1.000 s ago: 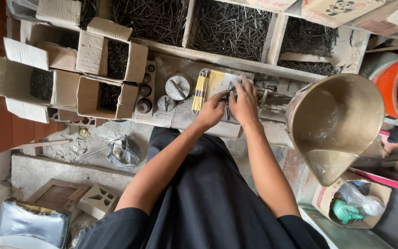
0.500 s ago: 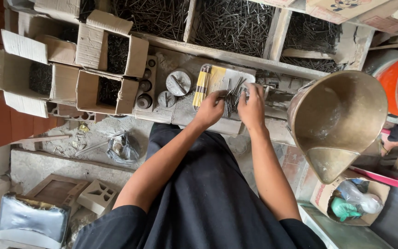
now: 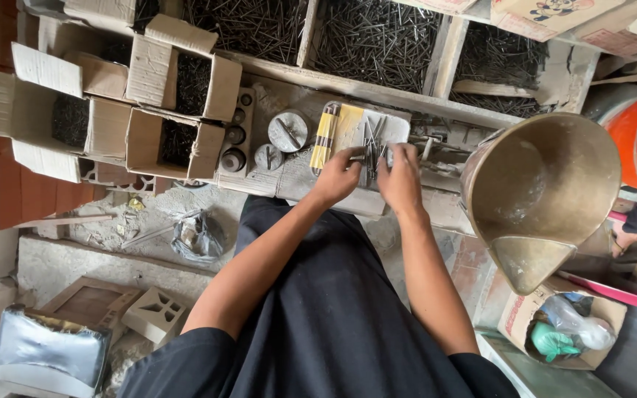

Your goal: Sorting and aligning metal nails into a tray for weighing or packaging

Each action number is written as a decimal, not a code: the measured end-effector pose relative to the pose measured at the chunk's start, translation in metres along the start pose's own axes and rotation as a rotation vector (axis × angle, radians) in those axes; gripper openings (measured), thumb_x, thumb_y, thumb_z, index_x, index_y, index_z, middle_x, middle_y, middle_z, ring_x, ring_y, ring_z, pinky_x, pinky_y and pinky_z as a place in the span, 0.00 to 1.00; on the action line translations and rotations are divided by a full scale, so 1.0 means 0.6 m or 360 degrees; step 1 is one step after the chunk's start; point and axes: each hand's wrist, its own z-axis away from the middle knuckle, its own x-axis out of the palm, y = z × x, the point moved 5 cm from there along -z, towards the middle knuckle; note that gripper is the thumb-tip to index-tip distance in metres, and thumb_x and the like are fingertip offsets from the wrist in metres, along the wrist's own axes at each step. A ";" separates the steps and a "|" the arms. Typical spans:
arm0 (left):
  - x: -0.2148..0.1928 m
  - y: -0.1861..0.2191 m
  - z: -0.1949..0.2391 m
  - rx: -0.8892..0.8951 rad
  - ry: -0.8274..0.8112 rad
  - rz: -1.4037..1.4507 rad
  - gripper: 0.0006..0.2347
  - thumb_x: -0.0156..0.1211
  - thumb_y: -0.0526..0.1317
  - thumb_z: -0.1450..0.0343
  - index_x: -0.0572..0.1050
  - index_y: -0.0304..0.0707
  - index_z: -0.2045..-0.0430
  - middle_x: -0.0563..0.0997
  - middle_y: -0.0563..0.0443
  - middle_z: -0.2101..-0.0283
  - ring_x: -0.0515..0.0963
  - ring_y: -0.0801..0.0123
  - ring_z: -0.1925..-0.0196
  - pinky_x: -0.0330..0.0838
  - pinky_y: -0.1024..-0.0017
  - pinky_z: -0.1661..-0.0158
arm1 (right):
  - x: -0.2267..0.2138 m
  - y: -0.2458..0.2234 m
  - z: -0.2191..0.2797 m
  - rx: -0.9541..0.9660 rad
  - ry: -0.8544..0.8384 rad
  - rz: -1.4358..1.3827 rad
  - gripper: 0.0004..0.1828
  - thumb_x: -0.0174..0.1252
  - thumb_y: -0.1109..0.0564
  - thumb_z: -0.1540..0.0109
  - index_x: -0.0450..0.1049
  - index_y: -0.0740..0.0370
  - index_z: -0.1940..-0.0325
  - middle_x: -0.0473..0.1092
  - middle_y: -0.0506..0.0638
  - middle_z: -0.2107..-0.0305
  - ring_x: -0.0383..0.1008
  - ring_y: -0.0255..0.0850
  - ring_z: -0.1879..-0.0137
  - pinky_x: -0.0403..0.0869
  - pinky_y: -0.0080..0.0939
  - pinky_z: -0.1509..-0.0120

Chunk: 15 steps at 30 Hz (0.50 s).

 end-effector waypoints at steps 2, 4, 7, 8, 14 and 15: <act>0.005 0.013 0.009 -0.0013 -0.0029 -0.0009 0.20 0.48 0.43 0.29 0.75 0.44 0.43 0.79 0.40 0.43 0.76 0.45 0.39 0.68 0.49 0.36 | 0.014 0.001 0.009 -0.0069 -0.0002 -0.0036 0.19 0.56 0.61 0.32 0.70 0.69 0.36 0.66 0.68 0.46 0.74 0.62 0.42 0.76 0.57 0.39; 0.004 0.026 0.017 -0.0022 -0.0058 -0.0022 0.20 0.48 0.44 0.29 0.74 0.45 0.42 0.79 0.41 0.43 0.75 0.45 0.38 0.67 0.49 0.36 | 0.013 -0.009 0.015 -0.0138 0.0001 -0.0073 0.21 0.58 0.61 0.32 0.69 0.69 0.35 0.66 0.68 0.46 0.73 0.65 0.41 0.75 0.60 0.39; -0.006 0.024 0.024 -0.0027 0.0011 0.0350 0.21 0.45 0.38 0.29 0.72 0.36 0.40 0.78 0.33 0.42 0.75 0.42 0.37 0.67 0.50 0.36 | 0.004 -0.009 0.027 -0.0085 0.0102 -0.0292 0.20 0.54 0.62 0.31 0.68 0.73 0.36 0.68 0.70 0.50 0.74 0.65 0.43 0.74 0.59 0.39; -0.007 0.011 0.018 -0.0036 0.0082 0.0282 0.20 0.46 0.38 0.29 0.73 0.39 0.42 0.79 0.36 0.43 0.77 0.45 0.39 0.69 0.52 0.37 | 0.010 0.006 0.030 -0.0069 0.0129 -0.0222 0.20 0.55 0.62 0.31 0.68 0.73 0.36 0.68 0.69 0.51 0.75 0.65 0.44 0.75 0.60 0.41; 0.017 -0.031 0.003 -0.0031 0.0191 -0.0011 0.18 0.52 0.40 0.30 0.77 0.39 0.47 0.81 0.39 0.50 0.82 0.47 0.47 0.76 0.52 0.44 | 0.031 0.005 0.056 -0.0075 0.0126 -0.0112 0.20 0.59 0.59 0.34 0.70 0.70 0.39 0.70 0.68 0.53 0.75 0.68 0.46 0.75 0.63 0.43; 0.025 -0.035 0.001 0.0003 0.0184 -0.0083 0.18 0.52 0.40 0.30 0.77 0.38 0.47 0.81 0.36 0.51 0.82 0.43 0.48 0.77 0.51 0.45 | 0.047 0.015 0.055 -0.0085 0.0151 -0.0139 0.20 0.60 0.60 0.34 0.70 0.69 0.38 0.70 0.67 0.53 0.75 0.68 0.46 0.76 0.63 0.44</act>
